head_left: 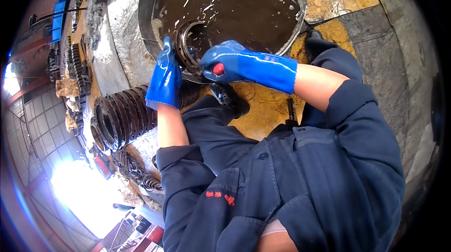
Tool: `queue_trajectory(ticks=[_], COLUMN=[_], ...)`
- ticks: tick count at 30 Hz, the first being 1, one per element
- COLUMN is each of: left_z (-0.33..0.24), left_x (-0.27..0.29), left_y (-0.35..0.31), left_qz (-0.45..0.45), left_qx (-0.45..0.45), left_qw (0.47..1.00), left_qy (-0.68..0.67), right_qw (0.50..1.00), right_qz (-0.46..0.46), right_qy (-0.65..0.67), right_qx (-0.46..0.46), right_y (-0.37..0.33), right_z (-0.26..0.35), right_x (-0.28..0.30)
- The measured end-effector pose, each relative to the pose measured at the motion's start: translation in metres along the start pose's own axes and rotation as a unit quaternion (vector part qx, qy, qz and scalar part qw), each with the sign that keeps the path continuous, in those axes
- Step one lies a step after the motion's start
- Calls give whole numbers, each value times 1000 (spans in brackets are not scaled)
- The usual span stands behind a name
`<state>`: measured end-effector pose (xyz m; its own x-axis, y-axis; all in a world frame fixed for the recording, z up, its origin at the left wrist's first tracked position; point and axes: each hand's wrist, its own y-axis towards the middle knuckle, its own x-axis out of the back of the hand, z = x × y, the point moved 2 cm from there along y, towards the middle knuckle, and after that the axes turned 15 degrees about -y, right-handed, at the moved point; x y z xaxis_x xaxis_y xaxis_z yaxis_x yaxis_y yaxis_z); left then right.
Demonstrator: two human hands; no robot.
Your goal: The person repeatedly dips metal rings into a dark liquid in a bucket and scrubs them with a red-handled brush. They rinse and wipe the rings, then place them into a stack of similar parts on the workbench.
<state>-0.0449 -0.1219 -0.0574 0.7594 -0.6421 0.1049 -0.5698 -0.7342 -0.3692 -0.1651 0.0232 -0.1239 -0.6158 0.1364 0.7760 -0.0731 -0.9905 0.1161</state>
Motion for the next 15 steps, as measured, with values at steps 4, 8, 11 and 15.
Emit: queue_trajectory(ticks=[4,8,11,15], left_z=[11,24,34,52], left_x=[1,-7,-25,-17], left_y=[13,13,-3,15], left_qz=[18,14,-112,-120], left_qx=[59,1,-89,-111], left_qw=[989,1000,966,948], left_qy=[-137,-8,214,274], right_qw=[994,981,910,828], right_qz=[84,75,110,-1], right_qy=[-69,20,220,497], right_qx=[13,-175,-333,-259], right_y=[-6,-13,-6,-33], right_z=[-4,-24,-45,-33], right_x=[-3,5,31,40])
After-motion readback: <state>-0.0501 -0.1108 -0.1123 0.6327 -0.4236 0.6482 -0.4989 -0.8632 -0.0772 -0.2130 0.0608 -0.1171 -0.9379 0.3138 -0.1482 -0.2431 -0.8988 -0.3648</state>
